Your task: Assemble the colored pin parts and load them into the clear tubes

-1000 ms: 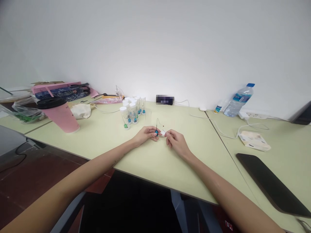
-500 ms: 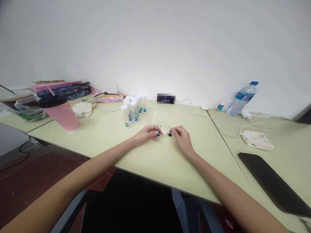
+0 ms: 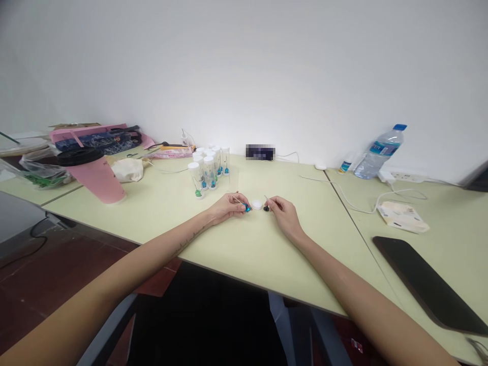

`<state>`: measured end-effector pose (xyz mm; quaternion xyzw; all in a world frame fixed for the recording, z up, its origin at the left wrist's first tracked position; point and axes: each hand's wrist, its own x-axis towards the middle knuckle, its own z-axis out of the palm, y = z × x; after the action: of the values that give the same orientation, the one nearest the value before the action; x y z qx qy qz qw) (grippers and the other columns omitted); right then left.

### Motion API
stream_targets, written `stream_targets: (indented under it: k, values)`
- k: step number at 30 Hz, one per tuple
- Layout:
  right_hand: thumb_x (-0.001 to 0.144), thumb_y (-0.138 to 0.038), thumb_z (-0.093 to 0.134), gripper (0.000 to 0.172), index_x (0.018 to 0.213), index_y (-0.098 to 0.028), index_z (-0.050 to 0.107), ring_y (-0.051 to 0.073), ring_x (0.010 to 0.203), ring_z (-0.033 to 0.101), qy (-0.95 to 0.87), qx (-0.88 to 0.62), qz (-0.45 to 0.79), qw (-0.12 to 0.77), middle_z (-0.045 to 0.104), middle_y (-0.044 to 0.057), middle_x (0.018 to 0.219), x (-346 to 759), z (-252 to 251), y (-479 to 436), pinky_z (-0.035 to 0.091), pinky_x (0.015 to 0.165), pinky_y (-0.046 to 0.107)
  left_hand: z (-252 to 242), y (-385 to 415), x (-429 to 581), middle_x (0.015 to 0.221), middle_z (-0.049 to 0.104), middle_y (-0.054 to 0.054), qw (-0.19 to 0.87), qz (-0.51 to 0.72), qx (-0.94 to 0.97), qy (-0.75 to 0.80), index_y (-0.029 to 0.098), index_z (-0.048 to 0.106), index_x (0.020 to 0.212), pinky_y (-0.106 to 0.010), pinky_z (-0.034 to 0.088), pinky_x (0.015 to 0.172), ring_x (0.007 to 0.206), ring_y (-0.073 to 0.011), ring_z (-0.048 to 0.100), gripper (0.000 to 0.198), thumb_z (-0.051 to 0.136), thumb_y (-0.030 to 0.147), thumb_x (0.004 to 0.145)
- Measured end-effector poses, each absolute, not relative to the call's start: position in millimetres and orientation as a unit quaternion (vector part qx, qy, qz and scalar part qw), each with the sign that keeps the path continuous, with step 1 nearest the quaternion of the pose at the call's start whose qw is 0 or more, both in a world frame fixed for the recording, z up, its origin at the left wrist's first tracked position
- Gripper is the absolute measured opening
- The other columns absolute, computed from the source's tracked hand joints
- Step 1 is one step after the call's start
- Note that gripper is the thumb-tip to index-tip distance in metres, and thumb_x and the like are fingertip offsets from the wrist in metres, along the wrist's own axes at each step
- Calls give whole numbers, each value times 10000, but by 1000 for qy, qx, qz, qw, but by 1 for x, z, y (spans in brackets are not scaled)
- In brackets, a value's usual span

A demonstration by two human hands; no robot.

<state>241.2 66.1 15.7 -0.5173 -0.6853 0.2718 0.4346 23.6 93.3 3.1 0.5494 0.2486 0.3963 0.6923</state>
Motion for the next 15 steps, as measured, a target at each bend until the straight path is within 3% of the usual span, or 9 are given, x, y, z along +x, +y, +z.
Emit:
stream_targets:
  k: [9, 15]
  values:
    - [824, -493, 562, 316, 907, -204, 659, 137, 572, 474, -711, -475, 314, 413, 577, 13, 724, 238, 13, 63, 388, 531, 274, 1, 95, 24, 924, 662, -59, 705, 396, 544, 224, 107, 632, 881, -283, 476, 836, 802, -106, 638, 379, 844, 158, 570]
    - [803, -472, 597, 289, 871, -196, 651, 158, 582, 545, -695, -487, 294, 439, 622, 40, 752, 237, 12, 65, 462, 600, 318, -2, 98, 23, 892, 669, -54, 716, 397, 523, 236, 102, 623, 890, -285, 505, 811, 758, -109, 657, 368, 830, 233, 616]
